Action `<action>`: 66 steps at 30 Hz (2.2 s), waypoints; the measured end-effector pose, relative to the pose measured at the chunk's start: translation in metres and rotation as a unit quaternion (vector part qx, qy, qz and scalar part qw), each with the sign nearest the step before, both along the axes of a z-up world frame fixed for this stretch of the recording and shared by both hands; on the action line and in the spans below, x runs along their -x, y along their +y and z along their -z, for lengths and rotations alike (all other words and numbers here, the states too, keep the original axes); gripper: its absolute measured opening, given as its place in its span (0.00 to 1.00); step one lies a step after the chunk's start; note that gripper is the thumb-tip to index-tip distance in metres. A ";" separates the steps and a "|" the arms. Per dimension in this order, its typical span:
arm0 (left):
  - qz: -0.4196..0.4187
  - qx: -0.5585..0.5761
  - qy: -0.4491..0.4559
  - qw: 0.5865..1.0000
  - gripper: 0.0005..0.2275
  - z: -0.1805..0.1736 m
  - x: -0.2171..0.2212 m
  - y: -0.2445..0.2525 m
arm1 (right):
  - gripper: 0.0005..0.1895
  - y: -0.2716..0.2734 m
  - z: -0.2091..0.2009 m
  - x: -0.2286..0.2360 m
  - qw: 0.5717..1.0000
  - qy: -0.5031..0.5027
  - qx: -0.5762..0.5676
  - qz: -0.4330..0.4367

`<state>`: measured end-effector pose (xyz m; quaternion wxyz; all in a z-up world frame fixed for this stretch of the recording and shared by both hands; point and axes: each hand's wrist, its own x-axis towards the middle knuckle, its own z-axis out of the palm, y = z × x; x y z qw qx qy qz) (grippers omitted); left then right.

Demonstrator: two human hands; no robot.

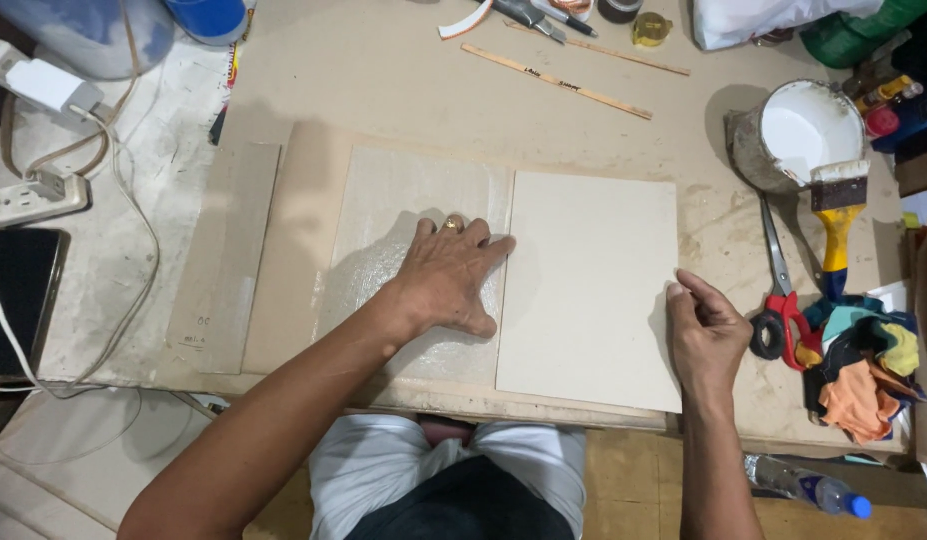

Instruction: The person applies white glue to a sheet of paper on a workbench using a brush. They then place a wooden stick on the glued area and press it down. Finally, they cover the assembly with a red sheet of paper and smooth it out.

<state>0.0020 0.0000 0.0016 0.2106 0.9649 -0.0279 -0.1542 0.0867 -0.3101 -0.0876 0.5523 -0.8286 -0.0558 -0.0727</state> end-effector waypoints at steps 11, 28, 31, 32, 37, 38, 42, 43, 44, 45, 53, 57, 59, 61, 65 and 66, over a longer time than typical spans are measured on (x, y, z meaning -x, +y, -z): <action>0.006 -0.012 0.003 1.000 0.45 0.004 0.002 0.000 | 0.13 0.006 0.001 -0.001 1.000 -0.008 0.007 -0.002; 0.027 -0.031 -0.036 0.999 0.40 0.049 0.000 0.003 | 0.14 -0.011 0.027 -0.005 0.998 -0.016 0.046 -0.048; 0.032 -0.094 -0.040 0.994 0.39 0.058 -0.007 0.003 | 0.18 -0.004 0.019 -0.004 0.997 -0.018 0.025 -0.066; 0.030 -0.105 -0.036 0.993 0.38 0.057 -0.008 0.003 | 0.19 -0.004 0.019 -0.005 0.995 -0.039 0.021 -0.086; 0.031 -0.108 -0.011 0.994 0.41 0.051 -0.010 0.001 | 0.20 -0.007 0.022 -0.009 0.996 -0.040 0.026 -0.080; 0.032 -0.114 -0.014 0.993 0.42 0.052 -0.010 0.001 | 0.20 -0.008 0.024 -0.010 0.996 -0.044 0.025 -0.077; 0.032 -0.108 -0.013 0.994 0.41 0.052 -0.008 0.002 | 0.20 -0.009 0.024 -0.008 0.994 -0.058 0.046 -0.083; 0.032 -0.111 -0.016 0.993 0.42 0.052 -0.008 0.001 | 0.20 -0.009 0.024 -0.008 0.994 -0.063 0.055 -0.076; 0.031 -0.114 -0.018 0.993 0.43 0.053 -0.009 0.001 | 0.20 -0.009 0.024 -0.008 0.993 -0.067 0.063 -0.070; 0.033 -0.113 -0.018 0.993 0.43 0.053 -0.009 0.002 | 0.20 -0.007 0.023 -0.007 0.993 -0.067 0.065 -0.069; 0.035 -0.104 -0.040 0.993 0.42 0.059 -0.009 0.004 | 0.19 -0.001 0.022 -0.001 0.994 -0.068 0.055 -0.062; 0.034 -0.102 -0.037 0.994 0.41 0.057 -0.009 0.004 | 0.20 -0.002 0.022 0.000 0.994 -0.069 0.059 -0.067; 0.036 -0.101 -0.039 0.994 0.42 0.057 -0.008 0.004 | 0.20 0.000 0.020 0.001 0.994 -0.067 0.067 -0.060; 0.038 -0.098 -0.042 0.994 0.43 0.059 -0.008 0.004 | 0.20 -0.002 0.022 0.000 0.993 -0.072 0.079 -0.059; 0.040 -0.135 -0.051 0.989 0.52 0.070 -0.014 0.006 | 0.17 0.001 0.015 -0.001 0.987 -0.066 0.139 -0.048; 0.040 -0.148 -0.070 0.986 0.52 0.048 -0.012 0.006 | 0.17 -0.001 0.016 -0.002 0.987 -0.087 0.127 -0.042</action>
